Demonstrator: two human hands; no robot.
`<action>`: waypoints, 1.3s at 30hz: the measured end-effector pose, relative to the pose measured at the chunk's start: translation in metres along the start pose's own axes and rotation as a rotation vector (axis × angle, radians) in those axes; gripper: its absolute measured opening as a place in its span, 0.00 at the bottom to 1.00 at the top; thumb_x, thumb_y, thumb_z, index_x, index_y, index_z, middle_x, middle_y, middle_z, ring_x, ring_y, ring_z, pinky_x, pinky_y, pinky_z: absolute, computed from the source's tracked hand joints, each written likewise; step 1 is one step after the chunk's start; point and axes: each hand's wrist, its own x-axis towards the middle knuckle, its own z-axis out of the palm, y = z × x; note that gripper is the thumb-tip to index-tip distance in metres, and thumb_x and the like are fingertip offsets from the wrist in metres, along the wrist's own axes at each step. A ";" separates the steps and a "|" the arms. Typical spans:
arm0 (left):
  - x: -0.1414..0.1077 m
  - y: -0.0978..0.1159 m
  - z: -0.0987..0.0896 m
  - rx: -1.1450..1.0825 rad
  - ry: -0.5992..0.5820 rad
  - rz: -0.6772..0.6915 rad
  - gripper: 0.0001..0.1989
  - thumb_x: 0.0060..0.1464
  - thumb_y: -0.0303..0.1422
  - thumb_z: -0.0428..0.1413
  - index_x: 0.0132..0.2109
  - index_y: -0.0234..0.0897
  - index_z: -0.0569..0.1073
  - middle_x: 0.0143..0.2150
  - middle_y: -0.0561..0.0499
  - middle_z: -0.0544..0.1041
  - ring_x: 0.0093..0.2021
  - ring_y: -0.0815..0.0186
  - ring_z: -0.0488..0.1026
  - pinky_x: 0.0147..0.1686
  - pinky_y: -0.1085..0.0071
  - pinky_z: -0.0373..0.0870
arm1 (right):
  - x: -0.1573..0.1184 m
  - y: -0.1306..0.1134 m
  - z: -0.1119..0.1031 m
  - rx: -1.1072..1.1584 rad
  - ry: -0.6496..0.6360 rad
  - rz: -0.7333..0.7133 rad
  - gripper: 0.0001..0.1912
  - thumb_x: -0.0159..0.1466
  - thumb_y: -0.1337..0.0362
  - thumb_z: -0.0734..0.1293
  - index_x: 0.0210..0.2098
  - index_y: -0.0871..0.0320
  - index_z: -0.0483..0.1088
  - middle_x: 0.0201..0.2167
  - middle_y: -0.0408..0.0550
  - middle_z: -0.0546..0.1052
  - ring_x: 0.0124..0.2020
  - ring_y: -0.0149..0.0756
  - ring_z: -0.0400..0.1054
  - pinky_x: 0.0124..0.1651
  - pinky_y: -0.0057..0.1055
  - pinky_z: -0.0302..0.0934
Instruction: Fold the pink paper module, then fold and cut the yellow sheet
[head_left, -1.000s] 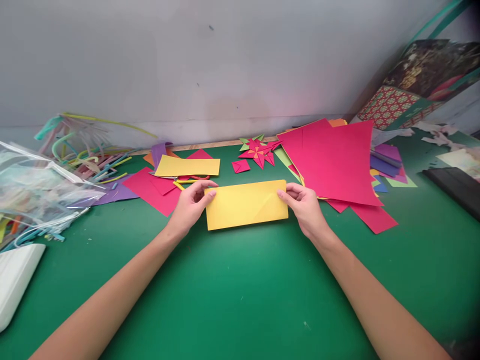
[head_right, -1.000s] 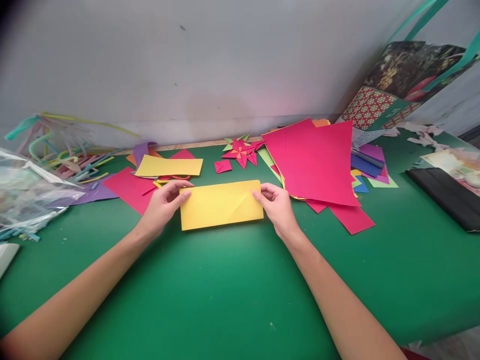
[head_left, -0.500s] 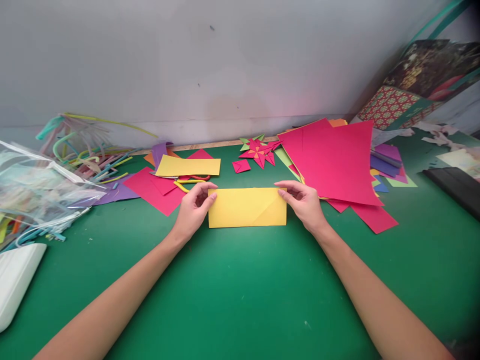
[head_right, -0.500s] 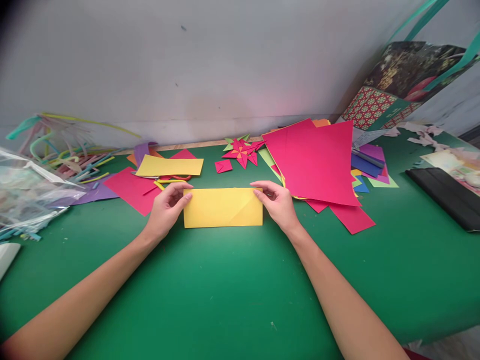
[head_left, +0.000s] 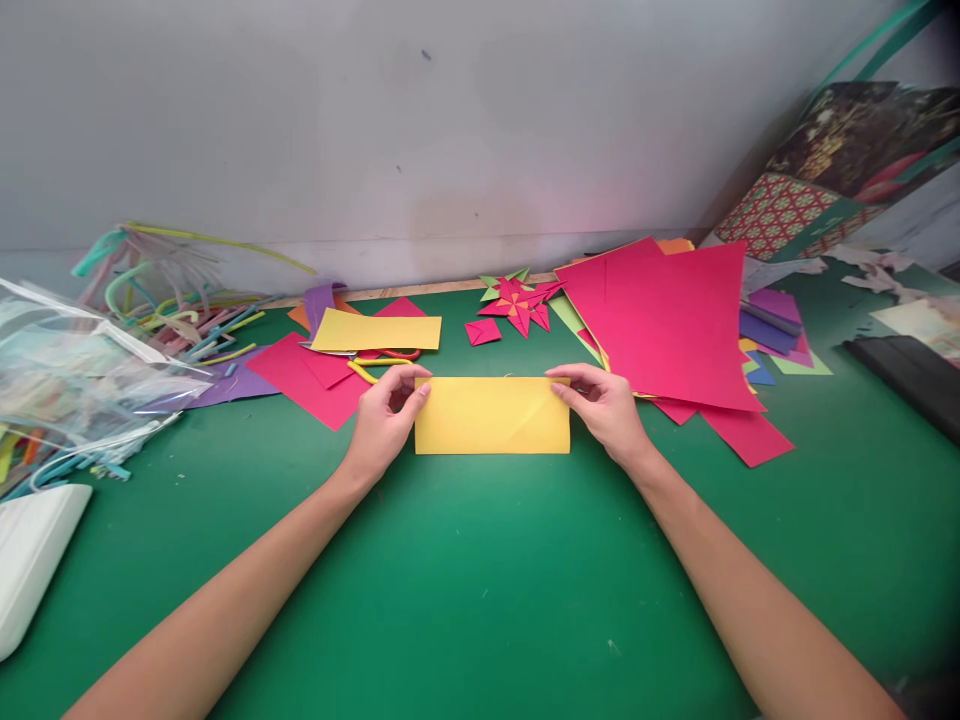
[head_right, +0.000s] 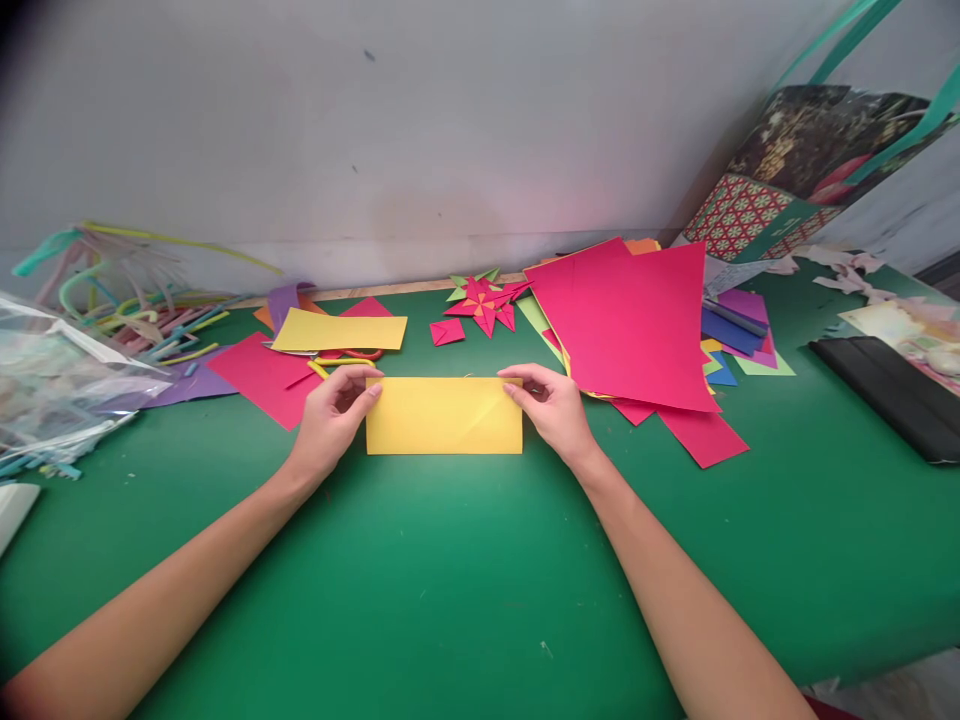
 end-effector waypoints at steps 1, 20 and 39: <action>0.000 0.000 0.000 0.002 0.003 0.002 0.12 0.64 0.41 0.59 0.49 0.40 0.76 0.34 0.53 0.67 0.34 0.66 0.66 0.33 0.71 0.62 | 0.000 0.000 0.000 0.000 0.002 0.001 0.10 0.63 0.56 0.75 0.43 0.51 0.83 0.40 0.47 0.83 0.36 0.40 0.71 0.40 0.37 0.67; -0.001 0.004 0.000 0.011 0.022 0.014 0.11 0.64 0.40 0.59 0.49 0.40 0.76 0.35 0.53 0.70 0.33 0.66 0.66 0.32 0.71 0.63 | -0.001 -0.003 0.000 0.016 0.005 -0.004 0.09 0.64 0.55 0.74 0.41 0.51 0.82 0.40 0.47 0.83 0.40 0.43 0.75 0.45 0.40 0.71; 0.000 -0.001 -0.001 0.019 0.032 -0.010 0.14 0.63 0.42 0.61 0.49 0.39 0.80 0.41 0.48 0.80 0.41 0.61 0.76 0.41 0.69 0.72 | 0.000 0.002 0.001 0.005 0.005 0.009 0.09 0.65 0.55 0.73 0.41 0.51 0.82 0.40 0.47 0.84 0.41 0.44 0.77 0.45 0.40 0.70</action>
